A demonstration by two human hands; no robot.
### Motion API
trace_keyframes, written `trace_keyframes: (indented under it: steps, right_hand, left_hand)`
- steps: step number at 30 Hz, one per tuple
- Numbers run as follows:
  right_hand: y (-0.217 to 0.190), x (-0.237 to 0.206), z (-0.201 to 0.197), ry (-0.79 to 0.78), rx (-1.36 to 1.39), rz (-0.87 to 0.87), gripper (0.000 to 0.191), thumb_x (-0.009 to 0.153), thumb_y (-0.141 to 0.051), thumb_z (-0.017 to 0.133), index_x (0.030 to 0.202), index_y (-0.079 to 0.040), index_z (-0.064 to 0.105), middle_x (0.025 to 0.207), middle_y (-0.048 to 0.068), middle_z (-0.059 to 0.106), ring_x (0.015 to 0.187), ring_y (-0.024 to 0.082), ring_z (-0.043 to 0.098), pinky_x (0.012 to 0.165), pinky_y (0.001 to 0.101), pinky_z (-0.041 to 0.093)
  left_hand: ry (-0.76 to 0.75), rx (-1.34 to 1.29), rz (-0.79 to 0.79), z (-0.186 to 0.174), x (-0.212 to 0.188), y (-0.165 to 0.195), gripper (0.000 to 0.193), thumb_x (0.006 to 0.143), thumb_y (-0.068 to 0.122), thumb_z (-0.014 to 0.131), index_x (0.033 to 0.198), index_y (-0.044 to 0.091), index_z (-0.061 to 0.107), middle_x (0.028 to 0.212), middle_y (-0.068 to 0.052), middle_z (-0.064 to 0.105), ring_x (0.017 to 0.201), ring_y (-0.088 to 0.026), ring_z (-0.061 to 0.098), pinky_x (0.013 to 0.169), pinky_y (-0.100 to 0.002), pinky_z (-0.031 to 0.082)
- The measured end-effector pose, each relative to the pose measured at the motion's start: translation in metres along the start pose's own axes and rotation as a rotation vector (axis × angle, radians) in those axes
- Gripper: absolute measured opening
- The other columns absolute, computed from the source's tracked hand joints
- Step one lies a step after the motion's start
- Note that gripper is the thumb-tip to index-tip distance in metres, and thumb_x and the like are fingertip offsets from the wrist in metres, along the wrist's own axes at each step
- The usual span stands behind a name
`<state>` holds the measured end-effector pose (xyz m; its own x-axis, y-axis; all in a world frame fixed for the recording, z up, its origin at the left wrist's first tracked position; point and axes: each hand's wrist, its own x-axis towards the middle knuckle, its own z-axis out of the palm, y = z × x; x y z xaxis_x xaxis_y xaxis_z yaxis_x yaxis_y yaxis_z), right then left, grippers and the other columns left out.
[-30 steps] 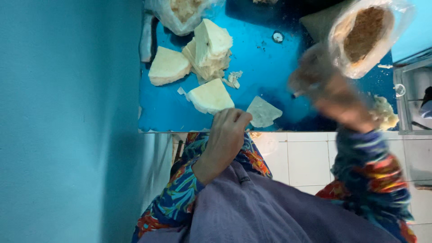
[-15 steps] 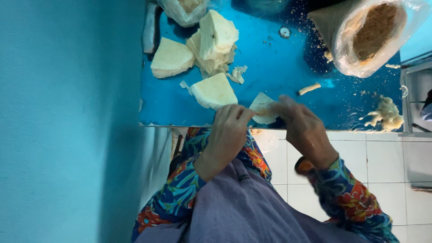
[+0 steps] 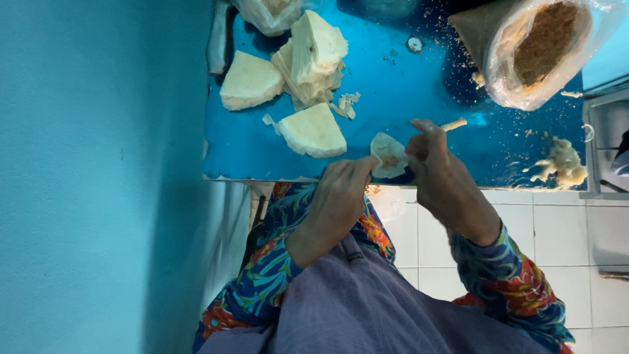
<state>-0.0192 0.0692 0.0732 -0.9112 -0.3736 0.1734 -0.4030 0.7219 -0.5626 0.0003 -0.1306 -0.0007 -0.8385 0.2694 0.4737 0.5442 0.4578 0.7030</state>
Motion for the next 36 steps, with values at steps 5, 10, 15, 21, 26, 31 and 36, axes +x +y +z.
trace_keyframes:
  steps: [5, 10, 15, 21, 26, 31, 36]
  right_hand:
    - [-0.008, 0.0, -0.002, -0.032, -0.007, -0.056, 0.062, 0.088, 0.013, 0.061, 0.143, 0.002, 0.033, 0.114, 0.02, 0.067, 0.106, 0.034, 0.07, 0.081, 0.0413, 0.057]
    - [-0.005, -0.006, 0.002, -0.107, -0.142, -0.047, 0.061, 0.09, 0.007, 0.061, 0.147, -0.002, 0.038, 0.123, 0.012, 0.071, 0.104, 0.031, 0.069, 0.082, 0.0431, 0.053]
    - [0.006, -0.004, 0.003, -0.101, -0.25, -0.223, 0.069, 0.088, -0.011, 0.071, 0.149, -0.003, 0.039, 0.116, 0.006, 0.074, 0.098, 0.028, 0.069, 0.092, 0.0455, 0.045]
    - [0.018, 0.027, -0.002, -0.176, 0.03, -0.119, 0.07, 0.093, -0.001, 0.068, 0.155, -0.005, 0.037, 0.099, 0.008, 0.074, 0.09, 0.028, 0.071, 0.077, 0.04, 0.054]
    - [0.017, 0.021, 0.003, -0.128, 0.044, -0.088, 0.06, 0.094, 0.006, 0.064, 0.147, -0.003, 0.04, 0.1, 0.015, 0.07, 0.091, 0.031, 0.073, 0.075, 0.0392, 0.056]
    - [0.017, 0.003, 0.01, -0.007, -0.127, -0.326, 0.061, 0.091, 0.008, 0.061, 0.147, 0.0, 0.037, 0.11, 0.015, 0.073, 0.103, 0.037, 0.07, 0.086, 0.0424, 0.056]
    - [0.02, 0.018, 0.007, -0.022, -0.208, -0.229, 0.065, 0.089, 0.001, 0.069, 0.145, -0.006, 0.039, 0.101, 0.015, 0.073, 0.096, 0.037, 0.07, 0.08, 0.0442, 0.055]
  left_hand:
    - [-0.037, 0.022, 0.047, -0.002, 0.002, 0.001, 0.038, 0.092, -0.007, 0.06, 0.128, 0.003, 0.06, 0.114, -0.012, 0.069, 0.107, -0.029, 0.063, 0.094, -0.043, 0.049]
    - [-0.068, 0.205, 0.207, 0.002, 0.009, -0.01, 0.033, 0.085, 0.002, 0.067, 0.117, 0.001, 0.062, 0.114, -0.011, 0.065, 0.105, -0.028, 0.061, 0.094, -0.042, 0.047]
    - [-0.026, 0.293, 0.302, 0.01, 0.016, -0.02, 0.023, 0.088, 0.005, 0.069, 0.11, 0.002, 0.062, 0.1, -0.009, 0.059, 0.098, -0.026, 0.059, 0.091, -0.041, 0.047]
    - [0.024, 0.342, 0.191, 0.015, 0.025, -0.011, 0.023, 0.085, 0.003, 0.069, 0.107, 0.004, 0.062, 0.096, -0.01, 0.06, 0.093, -0.027, 0.058, 0.087, -0.041, 0.045]
    - [-0.017, 0.417, 0.263, 0.015, 0.022, -0.005, 0.023, 0.085, 0.008, 0.067, 0.107, 0.003, 0.063, 0.096, -0.01, 0.059, 0.094, -0.028, 0.057, 0.089, -0.041, 0.046]
    - [-0.039, 0.451, 0.29, 0.019, 0.02, -0.011, 0.018, 0.088, 0.012, 0.067, 0.103, 0.003, 0.062, 0.094, -0.01, 0.057, 0.095, -0.027, 0.056, 0.09, -0.042, 0.046]
    - [0.007, 0.417, 0.141, 0.03, 0.036, -0.015, 0.016, 0.08, 0.01, 0.067, 0.094, 0.007, 0.061, 0.094, -0.01, 0.061, 0.095, -0.029, 0.059, 0.085, -0.043, 0.045]
